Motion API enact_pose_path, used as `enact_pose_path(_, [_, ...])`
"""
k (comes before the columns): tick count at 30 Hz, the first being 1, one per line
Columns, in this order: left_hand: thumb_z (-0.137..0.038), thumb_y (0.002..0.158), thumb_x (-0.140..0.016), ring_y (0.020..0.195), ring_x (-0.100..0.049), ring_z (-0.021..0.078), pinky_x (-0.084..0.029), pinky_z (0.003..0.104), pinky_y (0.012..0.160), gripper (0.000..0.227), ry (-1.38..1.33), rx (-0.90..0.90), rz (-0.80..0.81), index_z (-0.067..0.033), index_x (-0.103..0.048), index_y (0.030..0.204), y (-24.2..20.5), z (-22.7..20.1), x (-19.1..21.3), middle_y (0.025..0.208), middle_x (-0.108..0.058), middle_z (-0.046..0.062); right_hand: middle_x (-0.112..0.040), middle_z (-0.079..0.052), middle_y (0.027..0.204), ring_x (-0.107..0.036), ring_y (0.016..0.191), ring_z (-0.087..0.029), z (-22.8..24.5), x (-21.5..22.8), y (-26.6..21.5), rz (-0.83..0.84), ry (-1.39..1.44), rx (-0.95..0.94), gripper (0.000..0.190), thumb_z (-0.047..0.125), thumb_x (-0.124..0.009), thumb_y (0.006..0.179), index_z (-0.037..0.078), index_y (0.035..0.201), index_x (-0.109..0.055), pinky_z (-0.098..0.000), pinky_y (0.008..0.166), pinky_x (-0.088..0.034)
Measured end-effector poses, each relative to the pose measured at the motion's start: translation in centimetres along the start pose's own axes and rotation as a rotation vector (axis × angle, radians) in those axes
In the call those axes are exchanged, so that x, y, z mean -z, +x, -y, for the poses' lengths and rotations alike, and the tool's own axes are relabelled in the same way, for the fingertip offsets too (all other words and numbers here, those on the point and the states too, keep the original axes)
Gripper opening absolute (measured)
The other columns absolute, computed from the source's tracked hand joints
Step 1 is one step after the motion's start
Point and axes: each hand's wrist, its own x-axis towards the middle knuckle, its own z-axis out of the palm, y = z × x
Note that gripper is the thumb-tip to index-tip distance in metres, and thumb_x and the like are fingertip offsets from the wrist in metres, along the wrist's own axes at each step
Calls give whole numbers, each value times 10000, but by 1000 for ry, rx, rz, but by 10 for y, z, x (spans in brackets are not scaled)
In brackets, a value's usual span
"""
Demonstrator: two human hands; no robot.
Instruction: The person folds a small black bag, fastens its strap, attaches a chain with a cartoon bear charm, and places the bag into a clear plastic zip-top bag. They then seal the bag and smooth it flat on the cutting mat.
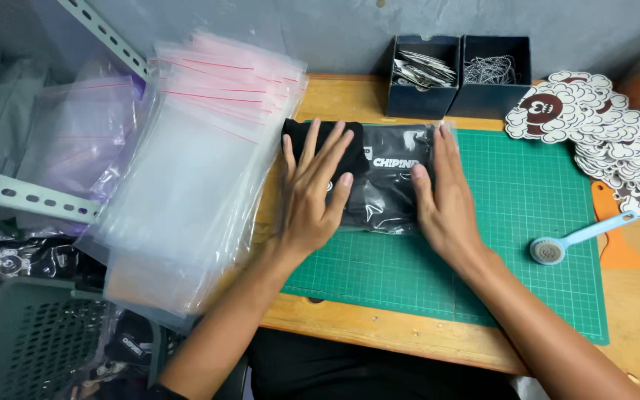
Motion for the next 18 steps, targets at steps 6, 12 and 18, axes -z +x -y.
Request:
enact_pose_path(6, [-444, 1271, -241, 1746, 152, 581, 39, 738, 1409, 761, -21, 247, -69, -67, -1, 1887, -17, 16, -2, 1960, 46, 205, -419, -126, 1855, -302, 1751, -323, 54, -75, 53, 118, -287, 580, 610, 360, -508, 1194, 96, 1743, -485, -538, 1433, -164])
enact_pose_path(12, [-442, 1264, -290, 1720, 137, 634, 52, 801, 1351, 793, -69, 328, 59, -49, 66, 1855, -16, 32, -7, 1915, 122, 299, -246, -120, 1921, -232, 1767, -316, 26, -93, 51, 286, -484, 443, 819, 646, -365, 1205, 106, 1819, -329, -478, 1413, -239])
enact_pose_path(18, [-587, 1167, -583, 1694, 154, 644, 12, 866, 1296, 874, 313, 261, 272, -111, -308, 1846, -10, 21, -11, 1928, 14, 245, -136, -238, 1919, -198, 1749, -440, 6, 4, 30, 334, -511, 7, 881, 641, -370, 1207, 52, 1845, -221, -565, 1399, -236])
